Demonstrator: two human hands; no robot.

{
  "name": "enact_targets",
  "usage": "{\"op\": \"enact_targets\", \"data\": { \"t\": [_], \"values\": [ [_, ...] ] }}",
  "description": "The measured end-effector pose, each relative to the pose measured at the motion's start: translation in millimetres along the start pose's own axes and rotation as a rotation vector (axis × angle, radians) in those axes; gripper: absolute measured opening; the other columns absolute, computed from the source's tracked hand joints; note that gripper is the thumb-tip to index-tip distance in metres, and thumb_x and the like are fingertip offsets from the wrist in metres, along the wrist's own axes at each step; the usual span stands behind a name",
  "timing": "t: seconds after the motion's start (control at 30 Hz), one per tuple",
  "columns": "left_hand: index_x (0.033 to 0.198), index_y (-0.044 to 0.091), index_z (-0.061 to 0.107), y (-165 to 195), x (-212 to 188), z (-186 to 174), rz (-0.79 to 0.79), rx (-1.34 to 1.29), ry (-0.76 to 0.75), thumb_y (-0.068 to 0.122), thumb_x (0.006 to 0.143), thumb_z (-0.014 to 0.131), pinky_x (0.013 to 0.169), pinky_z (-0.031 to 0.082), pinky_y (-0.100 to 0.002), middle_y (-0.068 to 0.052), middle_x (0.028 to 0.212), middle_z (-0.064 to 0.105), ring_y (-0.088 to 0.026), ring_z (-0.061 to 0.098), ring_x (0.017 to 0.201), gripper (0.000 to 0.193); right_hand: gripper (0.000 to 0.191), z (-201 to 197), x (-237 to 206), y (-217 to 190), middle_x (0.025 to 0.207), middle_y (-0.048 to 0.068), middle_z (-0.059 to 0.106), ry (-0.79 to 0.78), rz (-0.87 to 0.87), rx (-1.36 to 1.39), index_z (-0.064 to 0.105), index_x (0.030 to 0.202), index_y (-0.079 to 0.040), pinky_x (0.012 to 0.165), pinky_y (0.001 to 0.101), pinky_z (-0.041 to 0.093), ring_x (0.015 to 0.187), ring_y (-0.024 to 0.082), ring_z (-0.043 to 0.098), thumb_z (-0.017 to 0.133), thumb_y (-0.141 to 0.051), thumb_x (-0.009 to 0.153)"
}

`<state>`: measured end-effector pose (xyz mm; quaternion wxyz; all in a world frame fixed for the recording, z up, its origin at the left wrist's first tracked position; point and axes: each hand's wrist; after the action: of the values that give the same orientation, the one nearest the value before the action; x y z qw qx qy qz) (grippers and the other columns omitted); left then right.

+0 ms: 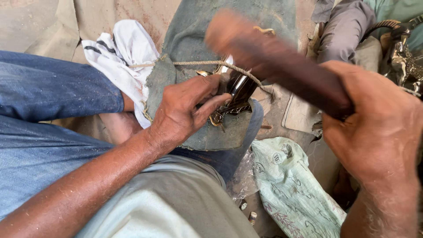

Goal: The person holds a shiny metal object on a cushion and repeatedly strikes it with a wooden mallet to shape its surface. The person adjusts the object's position and continues hammering along its edges and body.

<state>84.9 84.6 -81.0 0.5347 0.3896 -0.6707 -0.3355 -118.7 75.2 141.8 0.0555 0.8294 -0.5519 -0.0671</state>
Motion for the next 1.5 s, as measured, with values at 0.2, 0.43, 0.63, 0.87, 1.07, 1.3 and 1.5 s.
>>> {"op": "enact_targets", "data": {
  "t": [0.2, 0.43, 0.63, 0.87, 1.07, 1.3, 1.5],
  "values": [
    [0.124, 0.005, 0.063, 0.7, 6.0, -5.5, 0.134, -0.011, -0.155, 0.017, 0.098, 0.077, 0.067, 0.056, -0.040, -0.011, 0.096, 0.066, -0.028, 0.070, 0.080, 0.032, 0.043, 29.1, -40.2, 0.6, 0.100, 0.014, 0.071, 0.130, 0.122, 0.196, 0.067, 0.125, 0.003, 0.081, 0.0346, 0.057, 0.087, 0.021, 0.070, 0.073, 0.007, 0.083],
    [0.127, 0.008, 0.062, -0.8, 10.2, -7.3, 0.226, -0.052, -0.257, 0.020, 0.101, 0.072, 0.070, 0.057, -0.042, -0.011, 0.101, 0.069, -0.030, 0.071, 0.085, 0.031, 0.033, 69.9, -95.2, 17.3, 0.094, 0.014, 0.074, 0.108, 0.220, 0.052, 0.071, 0.119, 0.002, 0.069, 0.0313, 0.057, 0.079, 0.018, 0.070, 0.077, 0.007, 0.087],
    [0.127, 0.010, 0.064, -5.2, 23.5, -2.2, 0.300, 0.019, -0.509, 0.023, 0.097, 0.068, 0.063, 0.055, -0.045, -0.011, 0.090, 0.069, -0.032, 0.072, 0.079, 0.032, 0.023, 111.4, -127.5, 7.0, 0.090, 0.007, 0.072, 0.177, 0.318, 0.190, 0.069, 0.108, -0.004, 0.075, 0.0274, 0.057, 0.082, 0.015, 0.071, 0.074, 0.006, 0.088],
    [0.128, 0.013, 0.067, 14.8, 32.1, -3.5, 0.302, -0.060, -0.750, 0.018, 0.094, 0.065, 0.063, 0.054, -0.046, -0.011, 0.091, 0.072, -0.033, 0.072, 0.079, 0.034, 0.023, 156.4, -182.4, -2.1, 0.090, 0.012, 0.067, 0.295, 0.551, 0.274, 0.065, 0.101, 0.003, 0.074, 0.0304, 0.054, 0.076, 0.018, 0.064, 0.080, 0.008, 0.083],
    [0.124, 0.011, 0.068, 13.6, 25.4, 1.3, 0.362, -0.039, -0.882, 0.016, 0.094, 0.060, 0.065, 0.054, -0.047, -0.011, 0.095, 0.073, -0.034, 0.072, 0.084, 0.032, 0.019, 198.2, -210.9, -14.8, 0.099, 0.008, 0.065, 0.505, 0.537, 0.544, 0.063, 0.105, 0.004, 0.080, 0.0275, 0.054, 0.087, 0.016, 0.064, 0.078, 0.005, 0.093],
    [0.124, 0.014, 0.068, 26.0, 27.4, -2.6, 0.415, 0.202, -1.043, 0.015, 0.095, 0.055, 0.065, 0.058, -0.046, -0.011, 0.094, 0.072, -0.033, 0.072, 0.087, 0.032, 0.031, 235.4, -206.8, -30.2, 0.100, 0.014, 0.063, 0.614, 0.373, 0.336, 0.058, 0.105, 0.000, 0.080, 0.0377, 0.055, 0.089, 0.025, 0.063, 0.070, 0.019, 0.085],
    [0.126, 0.010, 0.067, 30.0, 18.9, -25.6, 0.416, -0.026, -0.386, 0.013, 0.100, 0.070, 0.079, 0.062, -0.035, -0.011, 0.114, 0.073, -0.026, 0.074, 0.099, 0.026, 0.035, 244.3, -204.9, -25.8, 0.106, 0.011, 0.063, 0.858, 0.558, 1.060, 0.056, 0.112, -0.001, 0.084, 0.0334, 0.060, 0.093, 0.018, 0.065, 0.074, 0.021, 0.091]
  ]
}}
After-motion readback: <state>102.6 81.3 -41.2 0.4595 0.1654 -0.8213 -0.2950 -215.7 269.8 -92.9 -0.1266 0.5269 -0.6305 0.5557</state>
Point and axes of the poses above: each hand's wrist, its own x-axis towards the middle knuckle, its own z-axis out of the palm, y = z × x
